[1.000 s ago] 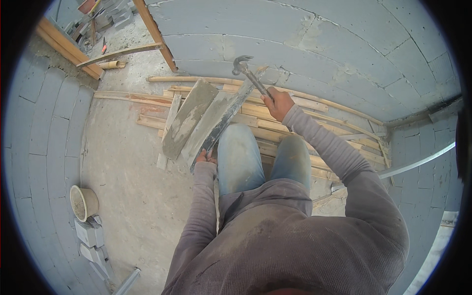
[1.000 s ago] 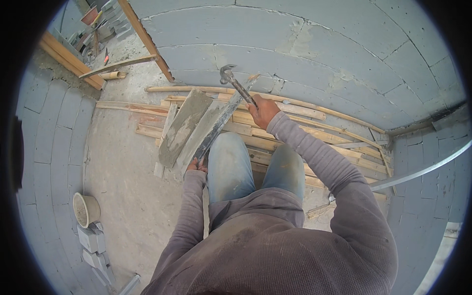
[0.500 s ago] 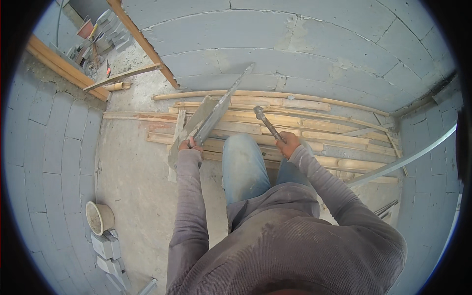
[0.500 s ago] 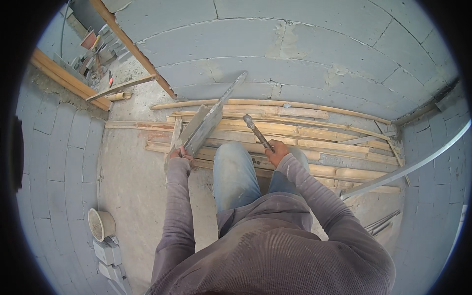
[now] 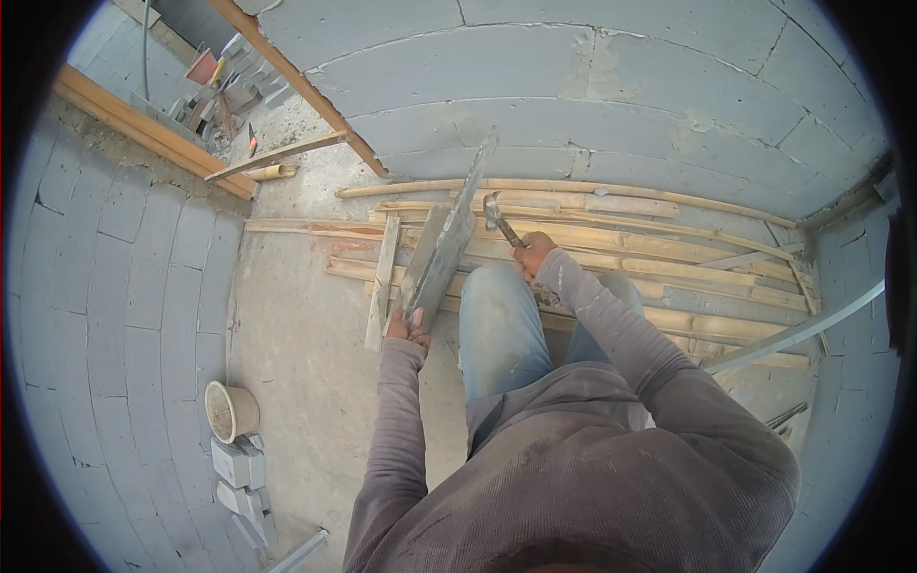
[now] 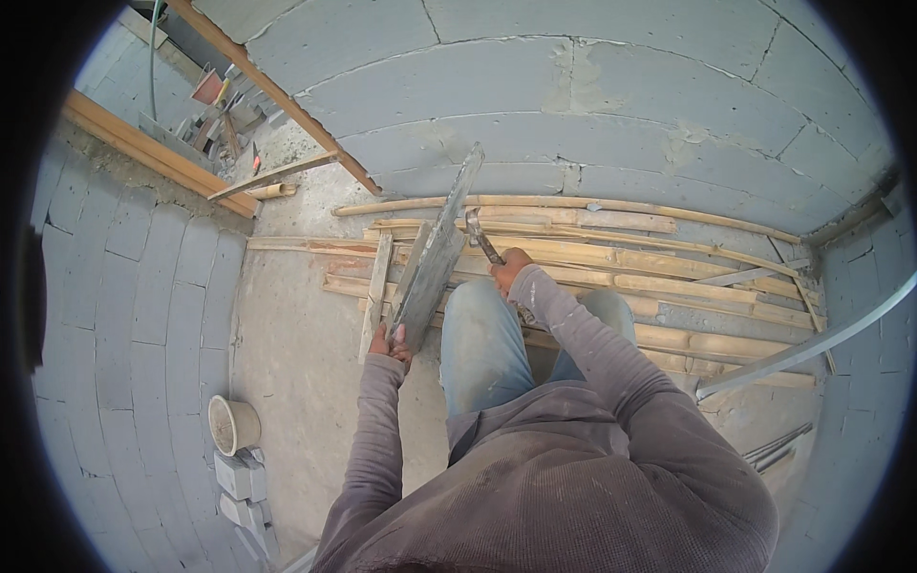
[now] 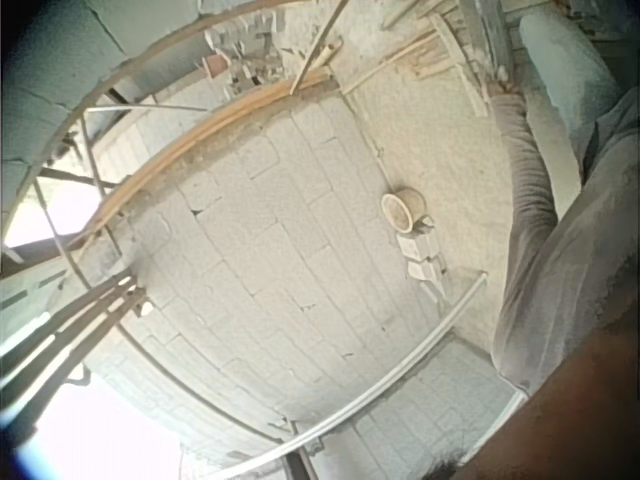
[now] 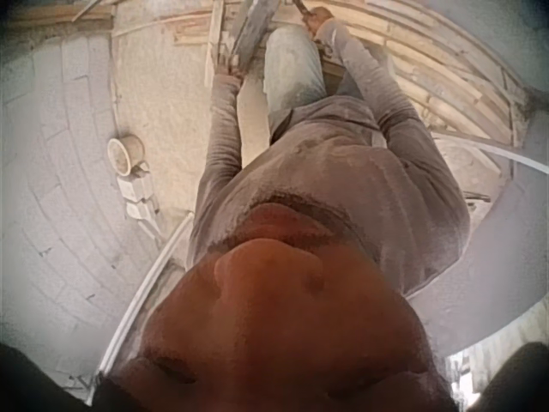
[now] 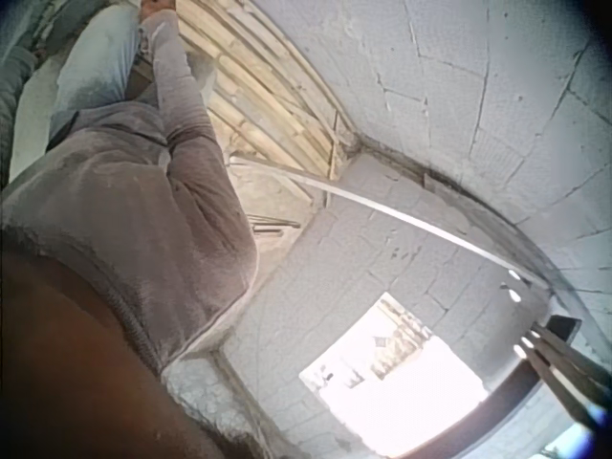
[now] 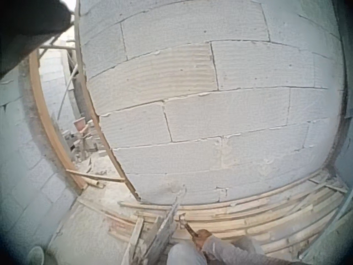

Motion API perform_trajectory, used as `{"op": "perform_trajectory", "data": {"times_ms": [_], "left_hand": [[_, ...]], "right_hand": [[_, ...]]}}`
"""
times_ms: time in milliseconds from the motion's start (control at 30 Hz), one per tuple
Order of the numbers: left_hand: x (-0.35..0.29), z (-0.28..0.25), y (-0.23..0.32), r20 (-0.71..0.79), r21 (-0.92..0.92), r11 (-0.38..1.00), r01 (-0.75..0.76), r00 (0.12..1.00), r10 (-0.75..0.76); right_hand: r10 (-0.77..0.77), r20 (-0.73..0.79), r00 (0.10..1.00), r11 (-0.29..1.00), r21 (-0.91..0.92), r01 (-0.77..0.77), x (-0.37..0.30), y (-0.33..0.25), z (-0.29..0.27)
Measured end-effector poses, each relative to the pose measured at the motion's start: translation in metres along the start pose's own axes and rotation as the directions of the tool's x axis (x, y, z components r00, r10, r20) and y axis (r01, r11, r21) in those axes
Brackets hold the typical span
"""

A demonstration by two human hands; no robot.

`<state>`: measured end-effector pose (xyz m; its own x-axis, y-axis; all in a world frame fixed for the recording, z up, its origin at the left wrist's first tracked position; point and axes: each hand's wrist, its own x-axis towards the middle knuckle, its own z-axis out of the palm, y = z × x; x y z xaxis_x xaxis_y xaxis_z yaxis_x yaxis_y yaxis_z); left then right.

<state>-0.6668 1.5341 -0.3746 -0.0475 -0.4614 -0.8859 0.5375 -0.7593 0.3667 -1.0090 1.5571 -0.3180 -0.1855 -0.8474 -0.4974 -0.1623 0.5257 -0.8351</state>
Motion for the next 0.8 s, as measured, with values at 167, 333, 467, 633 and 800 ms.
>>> {"op": "perform_trajectory", "data": {"times_ms": [167,333,467,633,800], "left_hand": [[-0.045,0.048,-0.014,0.370,0.868,-0.183,-0.462,0.355,0.859],[-0.030,0.070,-0.007,0.579,0.814,-0.532,-0.231,0.375,0.724],[-0.024,0.074,0.021,0.536,0.801,-0.587,-0.118,0.577,0.616],[-0.015,0.079,0.043,0.506,0.819,-0.567,-0.087,0.575,0.643],[-0.001,0.064,0.053,0.485,0.838,-0.538,-0.087,0.569,0.664]], "right_hand": [[0.140,0.276,0.951,0.959,0.202,-0.200,-0.022,-0.002,0.008],[0.104,0.410,0.906,0.945,0.244,-0.219,-0.021,0.004,0.031],[0.043,0.497,0.867,0.926,0.305,-0.221,-0.022,-0.006,0.036],[0.035,0.494,0.869,0.987,0.120,-0.108,0.015,-0.018,0.038],[0.026,0.546,0.838,0.999,-0.035,-0.009,0.029,-0.037,0.024]]}}
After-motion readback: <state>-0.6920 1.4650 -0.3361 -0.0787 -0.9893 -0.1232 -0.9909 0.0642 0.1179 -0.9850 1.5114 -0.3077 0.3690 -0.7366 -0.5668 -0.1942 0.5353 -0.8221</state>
